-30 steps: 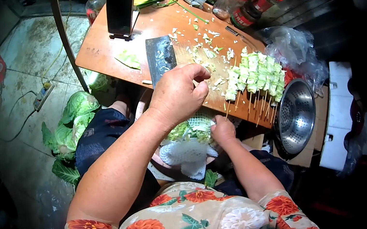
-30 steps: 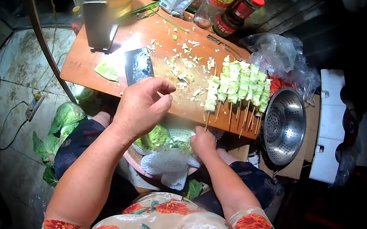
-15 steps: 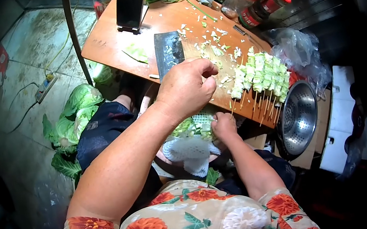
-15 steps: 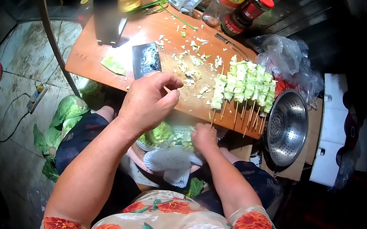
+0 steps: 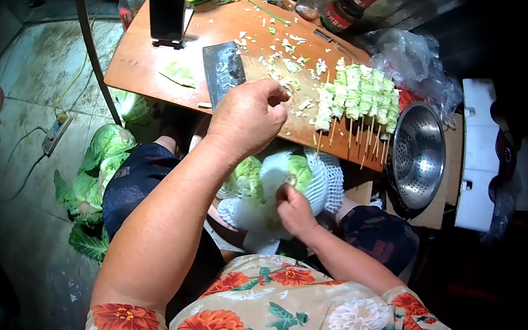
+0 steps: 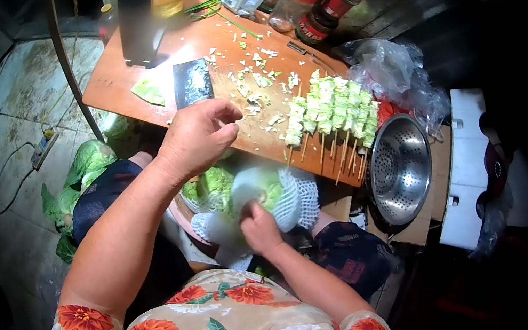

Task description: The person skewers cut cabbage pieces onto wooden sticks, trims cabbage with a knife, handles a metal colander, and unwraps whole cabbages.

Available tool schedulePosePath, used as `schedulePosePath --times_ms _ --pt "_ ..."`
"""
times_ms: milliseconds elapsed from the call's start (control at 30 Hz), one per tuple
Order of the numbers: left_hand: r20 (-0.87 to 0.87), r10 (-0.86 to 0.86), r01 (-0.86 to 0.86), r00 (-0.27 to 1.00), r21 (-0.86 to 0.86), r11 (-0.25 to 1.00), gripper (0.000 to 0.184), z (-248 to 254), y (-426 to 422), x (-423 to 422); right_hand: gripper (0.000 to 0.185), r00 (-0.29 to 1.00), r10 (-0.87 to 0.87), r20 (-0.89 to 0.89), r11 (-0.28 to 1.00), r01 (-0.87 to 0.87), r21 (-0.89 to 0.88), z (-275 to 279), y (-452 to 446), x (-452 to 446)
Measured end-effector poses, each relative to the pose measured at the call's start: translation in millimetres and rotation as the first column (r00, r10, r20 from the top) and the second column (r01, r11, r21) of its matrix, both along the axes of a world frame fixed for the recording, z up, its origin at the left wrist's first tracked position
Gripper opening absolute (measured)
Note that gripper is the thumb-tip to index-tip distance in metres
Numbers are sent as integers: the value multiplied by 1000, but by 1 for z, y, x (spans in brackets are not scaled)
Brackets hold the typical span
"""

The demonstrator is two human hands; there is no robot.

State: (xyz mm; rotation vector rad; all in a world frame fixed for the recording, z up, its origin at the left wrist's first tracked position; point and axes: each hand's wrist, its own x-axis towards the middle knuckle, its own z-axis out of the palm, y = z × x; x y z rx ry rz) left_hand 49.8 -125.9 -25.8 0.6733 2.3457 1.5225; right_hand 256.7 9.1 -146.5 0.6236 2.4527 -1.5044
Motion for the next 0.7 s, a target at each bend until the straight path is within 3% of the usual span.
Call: schedulePosePath --times_ms 100,167,233,300,367,400,433,500,567,600,700 --pt "13 -15 15 1000 -18 1000 23 -7 1 9 6 997 -37 -67 992 28 -126 34 -20 5" --pt "62 -85 92 994 -126 988 23 -16 0 17 2 995 -80 -52 936 57 -347 42 -20 7" --pt "92 -224 242 970 -326 914 29 -21 -5 26 8 988 -123 -95 926 80 -370 57 -24 5" --pt "89 -346 341 934 -514 787 35 -31 -12 37 9 980 -192 -43 828 138 -543 68 -23 6" --pt "146 -361 375 921 -577 725 46 -38 -18 52 11 981 -157 -115 870 82 -486 75 -26 10" --pt "193 -376 416 906 -562 715 64 -34 -23 59 11 981 -170 -98 810 82 -580 80 -29 11" --pt "239 -446 502 863 -514 696 83 -31 -30 65 12 980 -180 -82 740 81 -667 83 -32 12" --pt "160 -639 606 752 -549 576 94 -23 -37 82 12 988 -131 -82 705 34 -708 92 -39 13" --pt "183 -700 602 690 -683 415 94 -17 -35 102 11 988 -78 -137 676 -49 -735 94 -45 18" --pt "39 -748 585 662 -652 483 81 -49 -41 110 10 995 -43 -94 634 -45 -772 96 -47 21" --pt "67 -744 565 665 -695 444 66 -62 -43 117 11 998 -10 -69 666 -44 -745 77 -39 29"
